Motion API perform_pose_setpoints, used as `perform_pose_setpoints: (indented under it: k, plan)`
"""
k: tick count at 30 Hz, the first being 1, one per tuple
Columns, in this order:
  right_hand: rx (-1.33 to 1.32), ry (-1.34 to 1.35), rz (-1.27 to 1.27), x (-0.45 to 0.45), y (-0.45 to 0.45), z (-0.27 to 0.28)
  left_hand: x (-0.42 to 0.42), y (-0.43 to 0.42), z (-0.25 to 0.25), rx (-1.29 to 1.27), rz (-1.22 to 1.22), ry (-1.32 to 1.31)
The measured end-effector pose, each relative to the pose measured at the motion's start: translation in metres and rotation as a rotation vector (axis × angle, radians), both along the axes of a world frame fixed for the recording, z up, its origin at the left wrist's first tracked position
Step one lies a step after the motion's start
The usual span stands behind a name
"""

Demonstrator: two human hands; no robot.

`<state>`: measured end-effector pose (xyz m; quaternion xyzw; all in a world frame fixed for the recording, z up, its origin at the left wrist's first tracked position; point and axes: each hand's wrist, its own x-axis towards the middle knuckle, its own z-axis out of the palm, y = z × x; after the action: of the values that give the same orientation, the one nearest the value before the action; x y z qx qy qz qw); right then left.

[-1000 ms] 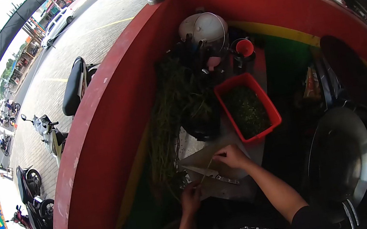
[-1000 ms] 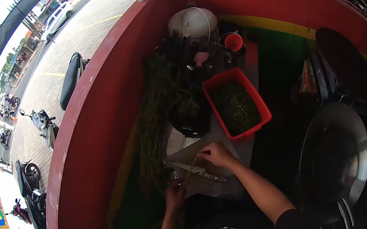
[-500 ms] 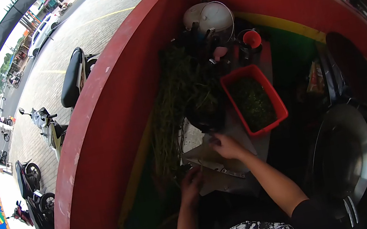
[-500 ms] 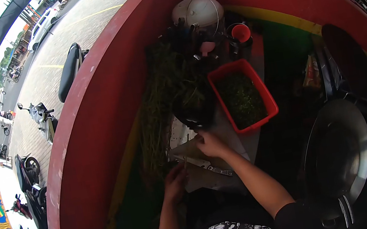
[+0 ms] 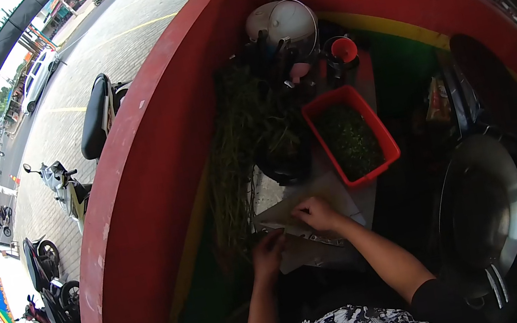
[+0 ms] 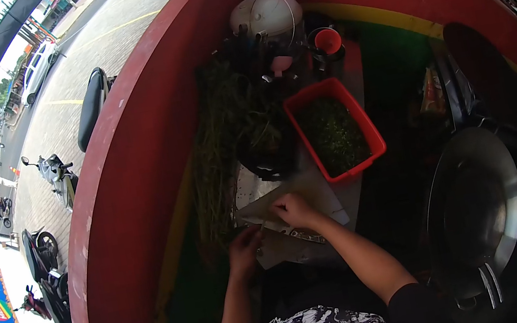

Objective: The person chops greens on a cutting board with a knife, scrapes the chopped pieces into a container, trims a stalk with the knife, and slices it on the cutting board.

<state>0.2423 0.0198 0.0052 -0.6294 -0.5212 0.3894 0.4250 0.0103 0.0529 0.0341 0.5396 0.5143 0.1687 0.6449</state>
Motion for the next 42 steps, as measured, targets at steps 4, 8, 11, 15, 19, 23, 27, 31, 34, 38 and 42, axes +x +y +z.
perform_pose_setpoints:
  k: [4,8,11,15,19,23,27,31,34,38,42]
  plan:
    - [0.204,-0.189,-0.333,0.040,0.044,0.035,-0.002,0.004,0.010,0.062,0.020,0.027]
    - [0.216,-0.480,-0.318,0.077,0.099,0.052,-0.001,0.010,0.009,-0.043,0.110,-0.096]
    - [0.142,-0.940,-0.259,0.071,0.105,0.046,0.004,0.018,0.000,-0.197,0.216,-0.214]
    - [0.147,-0.641,-0.106,0.043,0.067,0.060,0.019,0.031,0.019,-0.373,0.347,-0.359]
    - [0.011,0.006,0.217,-0.005,0.002,0.047,0.019,0.042,0.009,-0.357,0.277,-0.334]
    - [-0.043,0.032,0.266,-0.039,-0.017,0.011,0.023,0.045,0.005,-0.341,0.244,-0.283]
    - [-0.016,0.123,0.204,-0.040,-0.020,0.004,0.029,0.037,0.015,-0.323,0.208,-0.245]
    - [0.062,0.183,0.043,-0.037,-0.020,0.006,0.022,0.029,0.012,-0.018,-0.009,-0.140]
    - [0.065,0.184,-0.080,-0.029,-0.019,0.017,0.018,0.019,0.030,0.201,-0.134,-0.076]
    - [0.087,0.081,-0.228,-0.023,-0.012,0.032,0.001,0.012,0.023,0.302,-0.288,0.163]
    - [0.211,-0.240,-0.468,0.005,0.014,0.036,-0.009,0.012,0.032,0.378,-0.264,0.236]
